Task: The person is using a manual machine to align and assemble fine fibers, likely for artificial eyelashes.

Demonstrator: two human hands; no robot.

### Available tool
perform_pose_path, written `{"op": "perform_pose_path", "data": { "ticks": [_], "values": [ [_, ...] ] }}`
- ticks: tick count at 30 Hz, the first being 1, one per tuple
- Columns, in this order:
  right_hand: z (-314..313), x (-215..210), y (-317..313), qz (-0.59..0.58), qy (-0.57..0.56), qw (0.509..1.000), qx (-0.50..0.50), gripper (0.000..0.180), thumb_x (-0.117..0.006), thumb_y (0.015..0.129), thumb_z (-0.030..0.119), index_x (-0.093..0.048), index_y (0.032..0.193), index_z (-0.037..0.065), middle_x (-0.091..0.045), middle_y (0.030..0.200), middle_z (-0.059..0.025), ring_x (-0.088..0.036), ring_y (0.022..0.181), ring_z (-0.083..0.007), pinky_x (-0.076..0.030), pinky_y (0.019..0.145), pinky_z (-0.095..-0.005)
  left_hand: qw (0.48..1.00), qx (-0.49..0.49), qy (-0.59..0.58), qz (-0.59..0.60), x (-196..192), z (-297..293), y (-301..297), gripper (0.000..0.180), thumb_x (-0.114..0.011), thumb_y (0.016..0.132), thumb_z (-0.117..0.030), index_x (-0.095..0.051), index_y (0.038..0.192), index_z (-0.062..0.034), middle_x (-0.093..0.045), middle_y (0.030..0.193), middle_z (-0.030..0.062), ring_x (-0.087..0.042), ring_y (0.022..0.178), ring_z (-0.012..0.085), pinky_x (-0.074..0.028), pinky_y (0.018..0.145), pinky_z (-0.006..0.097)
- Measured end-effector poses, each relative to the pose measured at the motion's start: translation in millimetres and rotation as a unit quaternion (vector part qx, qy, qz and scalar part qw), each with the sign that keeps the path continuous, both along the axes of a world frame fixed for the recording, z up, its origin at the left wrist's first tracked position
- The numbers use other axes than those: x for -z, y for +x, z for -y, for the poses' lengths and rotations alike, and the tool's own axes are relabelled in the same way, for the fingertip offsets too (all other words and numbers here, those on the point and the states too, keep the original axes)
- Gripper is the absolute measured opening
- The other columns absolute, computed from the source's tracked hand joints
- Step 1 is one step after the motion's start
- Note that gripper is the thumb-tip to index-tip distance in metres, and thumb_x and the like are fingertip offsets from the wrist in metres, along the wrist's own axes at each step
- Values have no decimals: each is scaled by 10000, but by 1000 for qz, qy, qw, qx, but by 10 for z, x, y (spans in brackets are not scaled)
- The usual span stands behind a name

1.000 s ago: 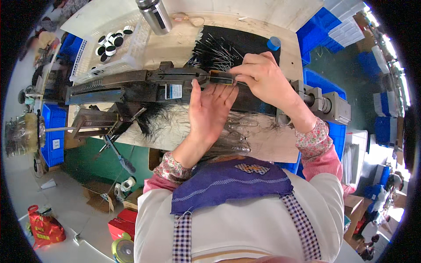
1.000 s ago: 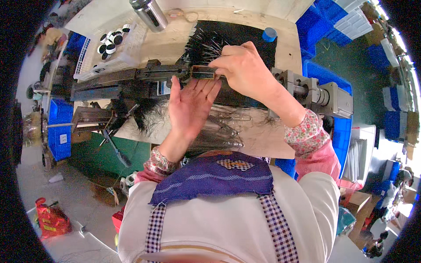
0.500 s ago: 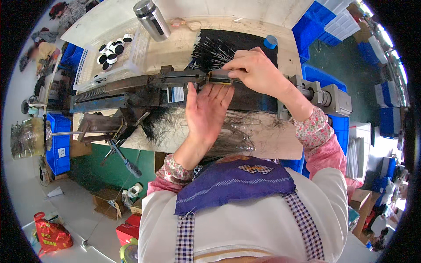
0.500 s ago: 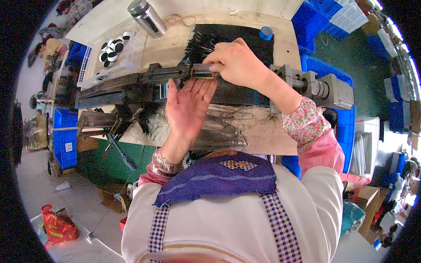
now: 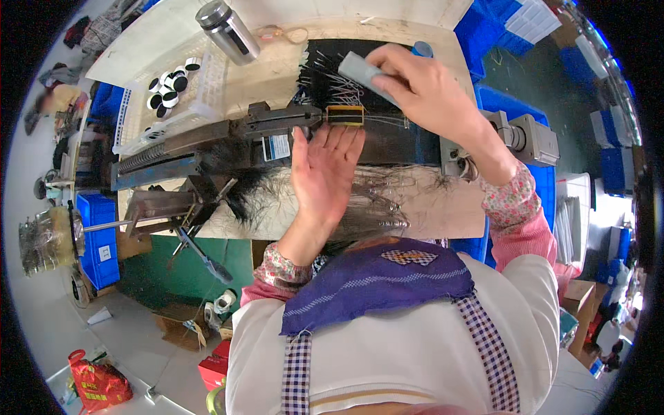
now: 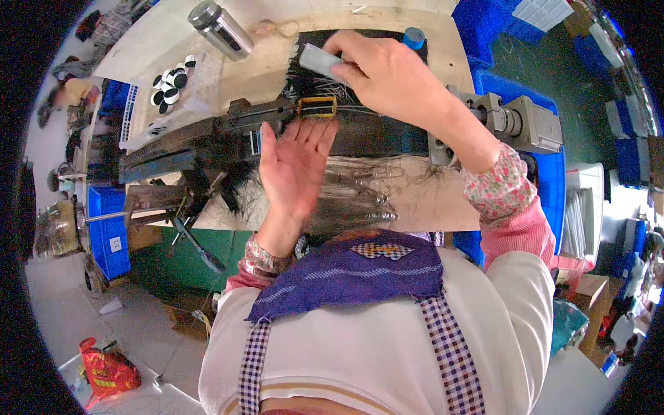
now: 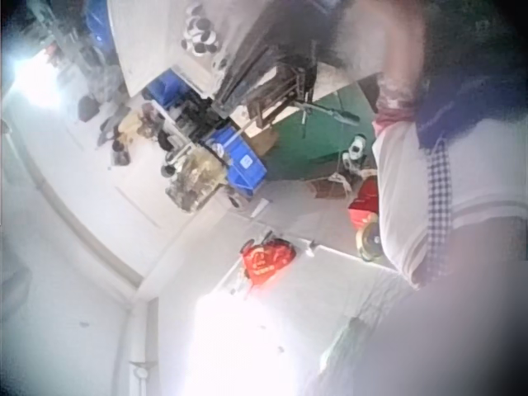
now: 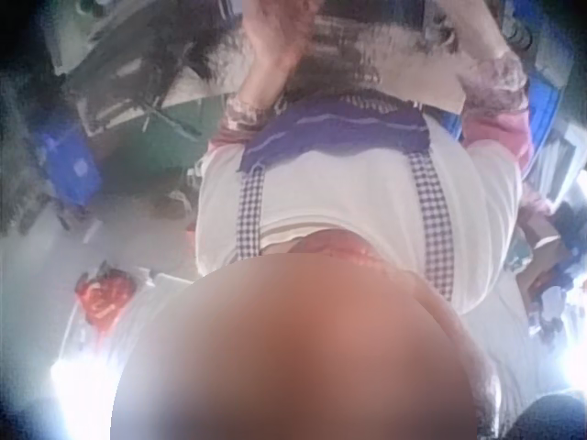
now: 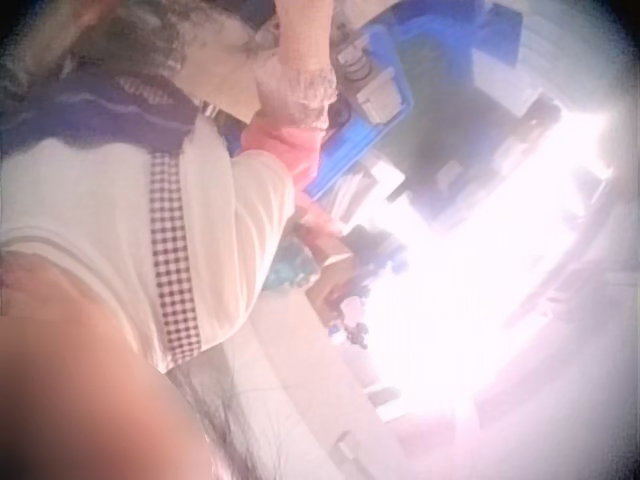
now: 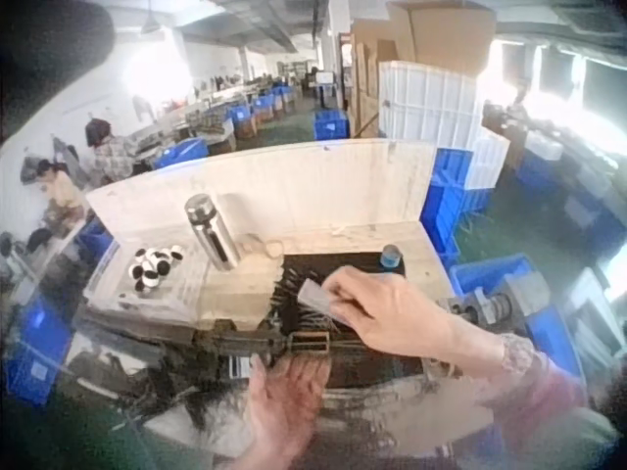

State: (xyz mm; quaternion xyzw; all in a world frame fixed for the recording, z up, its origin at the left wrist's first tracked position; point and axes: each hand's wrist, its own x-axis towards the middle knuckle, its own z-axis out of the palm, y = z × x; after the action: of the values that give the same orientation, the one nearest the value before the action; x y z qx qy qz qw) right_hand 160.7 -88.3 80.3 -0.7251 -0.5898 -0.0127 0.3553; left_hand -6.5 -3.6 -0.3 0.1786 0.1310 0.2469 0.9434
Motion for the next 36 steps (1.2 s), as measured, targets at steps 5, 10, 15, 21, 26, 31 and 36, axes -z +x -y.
{"op": "perform_pose_path", "data": {
  "ticks": [5,10,15,21,26,31,36],
  "values": [
    [74,61,-316,75,-72,994,16,165,-563,824,105,-544,946,-3,-617,635,-189,-642,620,-368,-509,537,-462,999,-23,-29,-12,-65,32,44,607,-322,984,-493,-427,1095,94,-479,1210,215,-411,1242,352,-240,1141,457],
    [-6,84,-462,150,-182,972,0,170,-585,726,67,-567,857,-40,-641,676,-195,-662,639,-358,-526,549,-438,1000,3,6,-17,-63,18,3,499,-355,979,-489,-488,964,-9,-539,988,83,-494,1107,258,-281,1112,434],
    [-35,176,-458,154,-170,973,5,146,-613,730,94,-586,807,-27,-653,705,-193,-671,664,-358,-534,561,-432,995,-13,-24,-99,-159,18,10,607,-336,978,-465,-448,1173,98,-511,1247,221,-443,1230,332,-284,1100,424],
    [140,239,-444,114,-174,978,13,215,-587,774,95,-547,947,-26,-653,759,-203,-665,740,-371,-529,600,-467,992,-6,54,-115,-5,33,22,466,-401,984,-367,-503,1171,47,-531,1246,183,-456,1230,301,-306,1094,424],
    [914,711,-568,-2,-266,964,-23,282,-553,803,82,-489,1078,60,-633,846,-193,-622,790,-404,-478,659,-512,990,-17,25,-139,232,424,150,357,-489,966,-285,-499,1204,-19,-520,1268,153,-469,1230,280,-316,1098,420],
    [955,1647,-642,106,-331,932,-101,282,-537,829,133,-582,1102,81,-673,898,-132,-671,813,-301,-545,682,-438,976,68,-56,-197,429,570,47,419,-447,980,-236,-406,1348,-39,-454,1375,138,-429,1289,254,-303,1123,402],
    [956,1767,-552,48,-325,941,-85,238,-587,822,213,-553,998,57,-655,910,-124,-658,866,-300,-533,733,-433,961,139,227,-75,162,263,-943,453,-509,934,-169,-447,1352,-4,-409,1426,178,-418,1301,343,-405,1031,447]
  ]
}}
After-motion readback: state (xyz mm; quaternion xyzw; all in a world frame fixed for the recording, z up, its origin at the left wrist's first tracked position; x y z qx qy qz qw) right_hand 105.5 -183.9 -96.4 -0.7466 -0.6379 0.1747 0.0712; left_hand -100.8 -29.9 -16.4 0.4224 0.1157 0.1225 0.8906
